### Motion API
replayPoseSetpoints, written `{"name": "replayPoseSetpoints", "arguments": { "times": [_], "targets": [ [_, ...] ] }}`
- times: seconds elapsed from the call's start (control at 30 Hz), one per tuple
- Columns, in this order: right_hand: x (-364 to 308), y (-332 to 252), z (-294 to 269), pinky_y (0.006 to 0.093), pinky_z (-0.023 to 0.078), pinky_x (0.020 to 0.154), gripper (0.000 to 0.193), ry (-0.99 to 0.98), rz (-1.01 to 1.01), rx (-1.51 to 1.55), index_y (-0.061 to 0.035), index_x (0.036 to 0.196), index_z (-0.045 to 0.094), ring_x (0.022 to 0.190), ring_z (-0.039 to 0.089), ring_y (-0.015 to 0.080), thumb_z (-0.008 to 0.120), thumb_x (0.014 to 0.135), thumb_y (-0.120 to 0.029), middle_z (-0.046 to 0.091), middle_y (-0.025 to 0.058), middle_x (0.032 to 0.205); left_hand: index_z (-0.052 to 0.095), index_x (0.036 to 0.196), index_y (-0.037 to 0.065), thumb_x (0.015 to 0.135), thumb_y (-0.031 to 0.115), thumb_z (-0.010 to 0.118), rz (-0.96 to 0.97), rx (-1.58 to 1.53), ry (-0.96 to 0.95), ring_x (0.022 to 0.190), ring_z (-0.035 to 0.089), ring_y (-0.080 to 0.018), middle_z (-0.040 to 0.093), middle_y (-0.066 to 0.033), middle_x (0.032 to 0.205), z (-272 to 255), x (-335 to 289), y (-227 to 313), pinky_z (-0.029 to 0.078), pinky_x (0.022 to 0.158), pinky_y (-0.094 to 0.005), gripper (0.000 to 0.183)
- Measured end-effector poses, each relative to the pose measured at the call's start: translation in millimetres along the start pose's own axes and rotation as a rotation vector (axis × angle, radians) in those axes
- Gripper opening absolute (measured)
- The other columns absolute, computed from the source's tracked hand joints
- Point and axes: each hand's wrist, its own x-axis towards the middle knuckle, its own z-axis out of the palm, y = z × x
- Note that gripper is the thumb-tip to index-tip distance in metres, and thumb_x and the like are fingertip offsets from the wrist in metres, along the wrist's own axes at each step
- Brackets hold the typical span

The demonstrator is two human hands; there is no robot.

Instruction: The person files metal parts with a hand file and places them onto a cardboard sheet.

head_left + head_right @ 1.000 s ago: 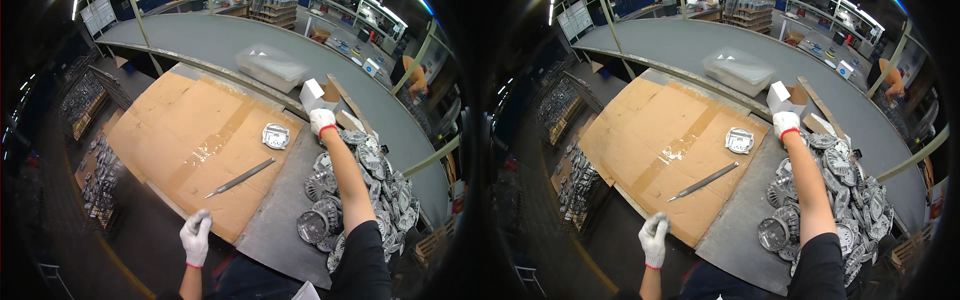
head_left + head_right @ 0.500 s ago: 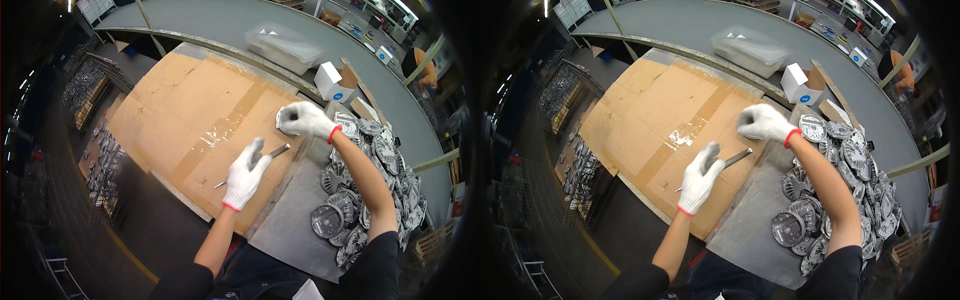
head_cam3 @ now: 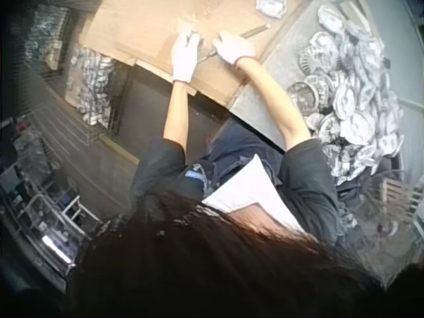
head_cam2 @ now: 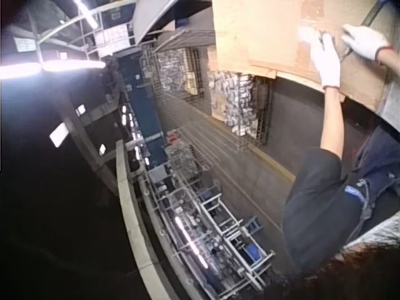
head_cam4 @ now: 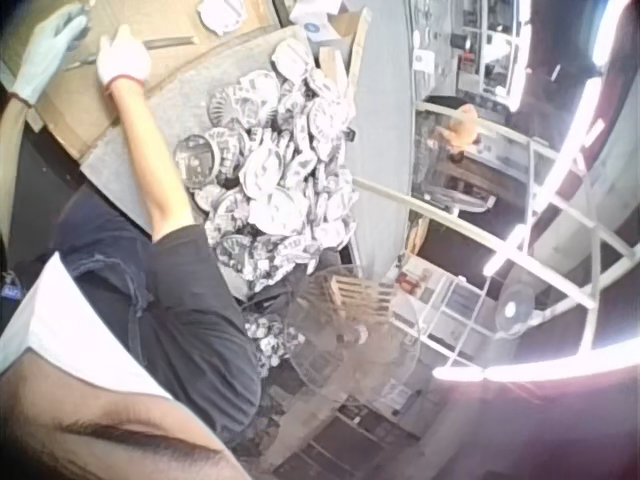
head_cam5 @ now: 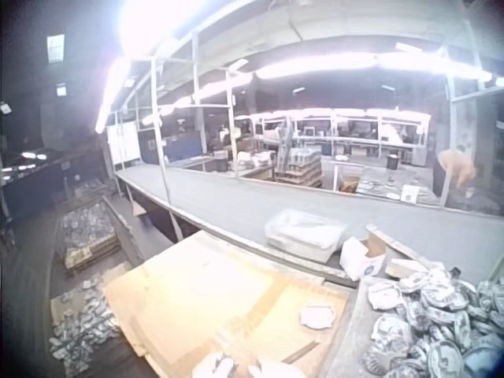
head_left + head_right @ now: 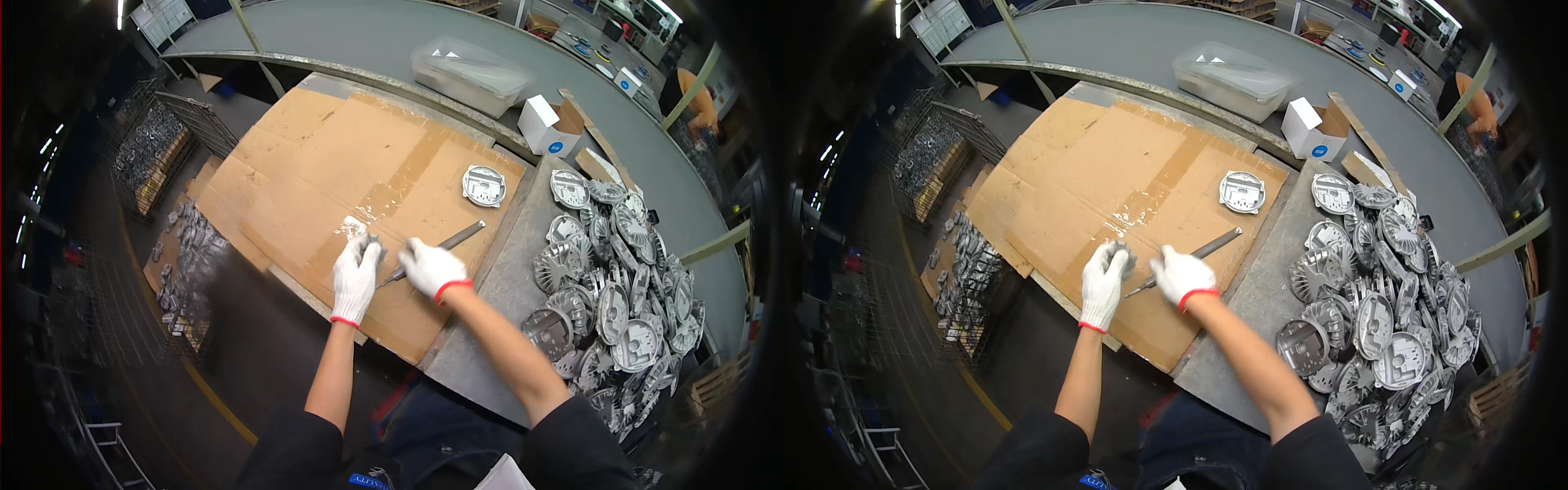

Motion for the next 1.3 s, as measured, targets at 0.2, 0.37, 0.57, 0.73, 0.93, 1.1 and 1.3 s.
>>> {"name": "replayPoseSetpoints", "arguments": {
  "times": [0.2, 0.37, 0.57, 0.73, 0.93, 1.1, 1.3],
  "targets": [
    [-38.1, -19.6, 47.1, 0.0608, 0.063, 0.080, 0.037, 0.227, 0.101, -0.108, -0.0120, 0.126, 0.072, 0.090, 0.078, 0.0516, 0.076, 0.098, -0.035, 0.076, 0.0294, 0.104, 0.074, 0.130, 0.007, 0.114, 0.029, 0.062, 0.640, 0.587, -0.098, 0.118, 0.076, -0.0407, 0.080, -0.0215, 0.125, 80.6, 68.0, 55.1, 0.060, 0.103, -0.0461, 0.030],
    [-40.6, -10.3, 85.0, 0.0615, 0.064, 0.089, 0.044, 0.303, 0.379, 0.164, -0.0121, 0.135, 0.070, 0.112, 0.076, 0.0527, 0.077, 0.099, -0.036, 0.075, 0.0316, 0.112, 0.073, 0.134, 0.013, 0.114, 0.034, 0.056, 0.739, 0.865, -0.220, 0.121, 0.074, -0.0452, 0.079, -0.0229, 0.129, 186.1, 144.2, 66.0, 0.058, 0.106, -0.0545, 0.034],
    [-64.9, -29.2, 53.8, 0.0576, 0.065, 0.084, 0.040, 0.258, 0.378, 0.233, 0.0009, 0.145, 0.056, 0.100, 0.079, 0.0473, 0.054, 0.109, -0.016, 0.072, 0.0310, 0.113, 0.065, 0.130, 0.002, 0.114, 0.040, 0.048, 0.518, 1.126, -0.200, 0.121, 0.074, -0.0540, 0.077, -0.0367, 0.127, 257.4, 205.5, 61.9, 0.058, 0.105, -0.0624, 0.045],
    [-74.4, -23.7, 77.3, 0.0497, 0.065, 0.077, 0.028, 0.394, 0.290, 0.052, -0.0065, 0.129, 0.066, 0.095, 0.077, 0.0379, 0.061, 0.102, -0.009, 0.069, 0.0213, 0.105, 0.055, 0.137, 0.004, 0.104, 0.033, 0.072, 0.431, 1.119, -0.105, 0.117, 0.077, -0.0547, 0.079, -0.0344, 0.123, 277.6, 185.2, 69.2, 0.061, 0.098, -0.0616, 0.047],
    [-58.6, -17.5, 90.9, 0.0438, 0.064, 0.071, 0.037, 0.539, 0.416, -0.073, -0.0058, 0.141, 0.059, 0.084, 0.076, 0.0292, 0.061, 0.105, -0.012, 0.068, 0.0162, 0.104, 0.054, 0.137, 0.002, 0.105, 0.022, 0.064, 0.385, 1.276, 0.044, 0.116, 0.079, -0.0505, 0.080, -0.0326, 0.123, 268.2, 189.2, 44.9, 0.063, 0.096, -0.0606, 0.039],
    [-53.4, -47.5, 90.5, 0.0449, 0.066, 0.072, 0.044, 0.531, 0.301, 0.274, 0.0058, 0.138, 0.058, 0.087, 0.083, 0.0380, 0.066, 0.097, -0.006, 0.075, 0.0244, 0.096, 0.065, 0.127, -0.002, 0.108, 0.031, 0.070, 0.441, 1.210, 0.228, 0.115, 0.079, -0.0451, 0.081, -0.0248, 0.125, 91.4, 243.0, 89.2, 0.060, 0.102, -0.0527, 0.039],
    [-105.8, 45.3, 14.9, 0.0498, 0.061, 0.056, 0.054, -0.096, 0.240, 1.018, 0.0102, 0.142, 0.061, 0.063, 0.076, 0.0330, 0.067, 0.092, -0.010, 0.079, 0.0290, 0.104, 0.062, 0.140, -0.007, 0.117, 0.029, 0.045, 0.214, 0.130, 0.234, 0.111, 0.075, -0.0327, 0.072, -0.0251, 0.134, -5.3, 87.6, 101.4, 0.061, 0.100, -0.0454, 0.046]
  ]
}}
